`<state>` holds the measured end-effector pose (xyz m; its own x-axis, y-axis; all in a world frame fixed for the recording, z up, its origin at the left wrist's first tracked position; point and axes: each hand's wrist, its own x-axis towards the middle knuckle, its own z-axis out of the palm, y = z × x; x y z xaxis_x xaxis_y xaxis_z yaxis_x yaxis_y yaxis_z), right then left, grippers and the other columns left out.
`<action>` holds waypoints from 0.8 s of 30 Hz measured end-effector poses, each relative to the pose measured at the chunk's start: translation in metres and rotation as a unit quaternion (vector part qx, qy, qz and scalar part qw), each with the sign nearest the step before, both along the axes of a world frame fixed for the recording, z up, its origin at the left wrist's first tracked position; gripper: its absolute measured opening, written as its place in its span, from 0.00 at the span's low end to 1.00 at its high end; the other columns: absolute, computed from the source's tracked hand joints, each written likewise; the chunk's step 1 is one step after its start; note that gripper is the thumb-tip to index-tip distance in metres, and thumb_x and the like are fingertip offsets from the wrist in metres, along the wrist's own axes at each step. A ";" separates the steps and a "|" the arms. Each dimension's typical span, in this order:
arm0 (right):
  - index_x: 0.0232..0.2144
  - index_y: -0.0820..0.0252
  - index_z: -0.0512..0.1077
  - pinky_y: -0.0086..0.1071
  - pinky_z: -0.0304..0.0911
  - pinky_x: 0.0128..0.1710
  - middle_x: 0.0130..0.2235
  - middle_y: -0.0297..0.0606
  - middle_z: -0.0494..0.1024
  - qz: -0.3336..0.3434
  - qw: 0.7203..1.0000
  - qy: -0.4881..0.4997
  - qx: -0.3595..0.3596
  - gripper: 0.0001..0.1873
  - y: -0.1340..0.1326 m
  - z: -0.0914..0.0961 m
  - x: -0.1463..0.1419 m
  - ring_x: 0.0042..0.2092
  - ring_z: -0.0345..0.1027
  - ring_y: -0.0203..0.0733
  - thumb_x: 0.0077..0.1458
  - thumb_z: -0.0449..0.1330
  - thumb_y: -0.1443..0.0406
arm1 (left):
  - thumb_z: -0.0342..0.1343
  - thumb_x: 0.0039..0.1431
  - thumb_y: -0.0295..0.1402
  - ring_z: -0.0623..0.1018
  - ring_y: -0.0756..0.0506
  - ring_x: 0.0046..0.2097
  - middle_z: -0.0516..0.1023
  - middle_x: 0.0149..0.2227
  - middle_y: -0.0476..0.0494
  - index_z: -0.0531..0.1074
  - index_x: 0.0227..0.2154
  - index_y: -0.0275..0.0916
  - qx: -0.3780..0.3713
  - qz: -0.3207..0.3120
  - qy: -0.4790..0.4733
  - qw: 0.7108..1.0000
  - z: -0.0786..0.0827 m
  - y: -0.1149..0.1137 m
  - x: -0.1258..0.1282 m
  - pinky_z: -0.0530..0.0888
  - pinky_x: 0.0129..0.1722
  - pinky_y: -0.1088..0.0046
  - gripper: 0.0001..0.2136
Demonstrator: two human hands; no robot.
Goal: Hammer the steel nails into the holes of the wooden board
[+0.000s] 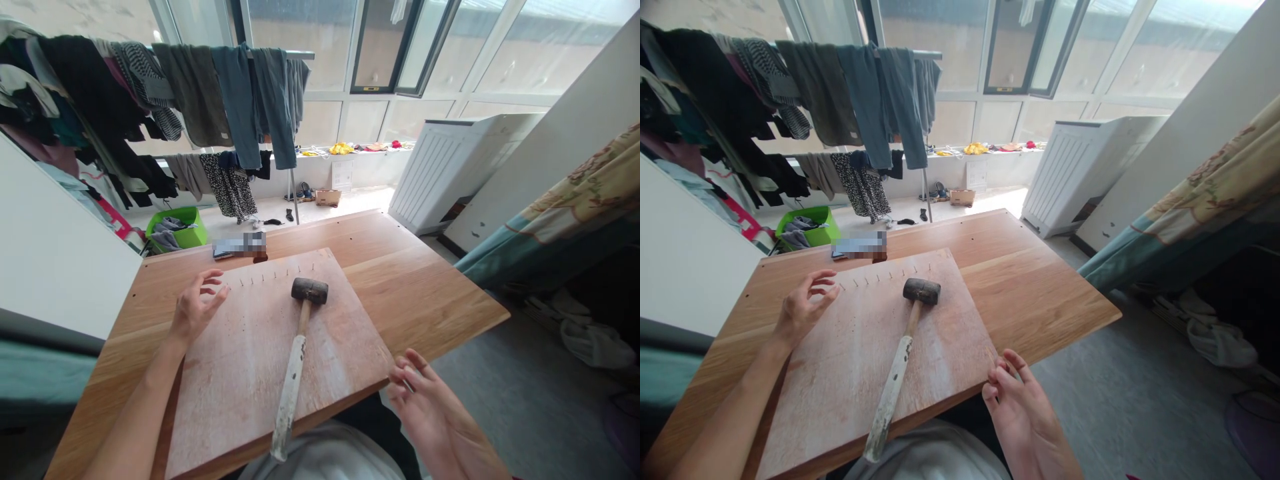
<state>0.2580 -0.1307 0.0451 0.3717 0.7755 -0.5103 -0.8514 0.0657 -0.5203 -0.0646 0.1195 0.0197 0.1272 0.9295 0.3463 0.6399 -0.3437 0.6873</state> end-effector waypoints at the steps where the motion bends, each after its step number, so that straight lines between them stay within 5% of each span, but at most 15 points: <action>1: 0.36 0.56 0.76 0.18 0.69 0.31 0.32 0.28 0.78 0.000 1.000 -0.013 -0.006 0.23 0.000 -0.004 0.001 0.32 0.72 0.27 0.36 0.76 0.75 | 0.55 0.56 0.50 0.79 0.41 0.41 0.77 0.44 0.41 0.69 0.48 0.40 0.011 0.011 0.016 1.000 0.002 -0.004 -0.001 0.79 0.43 0.60 0.22; 4: 0.33 0.57 0.76 0.18 0.67 0.24 0.25 0.25 0.75 0.020 0.998 -0.038 -0.037 0.22 0.000 -0.013 0.006 0.24 0.67 0.25 0.34 0.78 0.70 | 0.53 0.59 0.51 0.79 0.40 0.43 0.76 0.46 0.41 0.68 0.50 0.40 0.050 0.023 0.080 0.995 0.005 -0.024 -0.005 0.77 0.46 0.58 0.23; 8: 0.23 0.59 0.70 0.17 0.49 0.12 0.18 0.21 0.62 0.103 0.986 -0.122 -0.042 0.20 -0.003 -0.019 0.012 0.15 0.49 0.22 0.44 0.73 0.53 | 0.49 0.64 0.48 0.73 0.36 0.54 0.72 0.52 0.38 0.66 0.52 0.41 0.113 0.002 0.167 0.980 -0.002 -0.073 -0.014 0.71 0.55 0.53 0.20; 12: 0.29 0.56 0.72 0.20 0.60 0.21 0.23 0.25 0.71 0.168 0.914 -0.367 -0.031 0.17 -0.004 -0.025 0.014 0.22 0.61 0.28 0.47 0.72 0.53 | 0.46 0.66 0.49 0.74 0.35 0.54 0.71 0.54 0.37 0.66 0.52 0.41 0.107 0.070 0.201 0.971 -0.024 -0.129 -0.030 0.72 0.54 0.54 0.20; 15: 0.25 0.55 0.72 0.27 0.65 0.25 0.20 0.30 0.71 0.246 0.772 -0.586 0.015 0.20 0.005 -0.034 0.016 0.23 0.66 0.35 0.64 0.54 0.53 | 0.46 0.66 0.49 0.75 0.35 0.54 0.71 0.55 0.37 0.66 0.51 0.43 0.102 0.107 0.216 0.965 -0.038 -0.160 -0.040 0.74 0.51 0.55 0.19; 17: 0.33 0.54 0.75 0.34 0.69 0.39 0.33 0.38 0.80 0.223 0.619 -0.749 0.075 0.16 0.016 -0.043 0.017 0.38 0.75 0.43 0.66 0.51 0.57 | 0.47 0.66 0.48 0.75 0.36 0.54 0.71 0.56 0.38 0.66 0.52 0.44 0.110 0.093 0.212 0.967 -0.042 -0.172 -0.042 0.75 0.52 0.57 0.18; 18: 0.41 0.53 0.76 0.39 0.68 0.48 0.44 0.41 0.80 0.201 0.534 -0.815 0.098 0.12 0.023 -0.047 0.018 0.49 0.73 0.48 0.65 0.53 0.59 | 0.48 0.66 0.47 0.75 0.37 0.54 0.71 0.56 0.39 0.66 0.52 0.44 0.117 0.081 0.209 0.967 -0.041 -0.176 -0.041 0.75 0.52 0.58 0.18; 20: 0.57 0.52 0.69 0.49 0.59 0.59 0.60 0.44 0.70 0.161 0.390 -0.900 0.114 0.20 0.035 -0.057 0.021 0.64 0.58 0.54 0.63 0.56 0.60 | 0.50 0.65 0.46 0.75 0.38 0.54 0.71 0.56 0.39 0.66 0.53 0.44 0.132 0.062 0.206 0.968 -0.037 -0.179 -0.039 0.76 0.51 0.60 0.18; 22: 0.62 0.52 0.63 0.53 0.54 0.63 0.66 0.44 0.63 0.137 0.304 -0.938 0.094 0.26 0.043 -0.065 0.027 0.68 0.49 0.56 0.63 0.55 0.59 | 0.50 0.65 0.45 0.76 0.39 0.54 0.72 0.55 0.39 0.67 0.53 0.44 0.136 0.052 0.206 0.968 -0.031 -0.179 -0.034 0.77 0.50 0.62 0.17; 24: 0.63 0.54 0.61 0.55 0.52 0.64 0.68 0.44 0.60 0.133 0.270 -0.951 0.072 0.27 0.047 -0.071 0.038 0.70 0.45 0.56 0.64 0.54 0.58 | 0.51 0.64 0.44 0.77 0.39 0.53 0.71 0.55 0.39 0.68 0.53 0.44 0.133 0.030 0.207 0.969 -0.027 -0.177 -0.027 0.79 0.48 0.64 0.17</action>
<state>0.2964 -0.0841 -0.0260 -0.2236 0.8646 0.4500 0.9618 0.2705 -0.0418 -0.0912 -0.0574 -0.0069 0.2545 0.8243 0.5058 0.8659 -0.4272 0.2605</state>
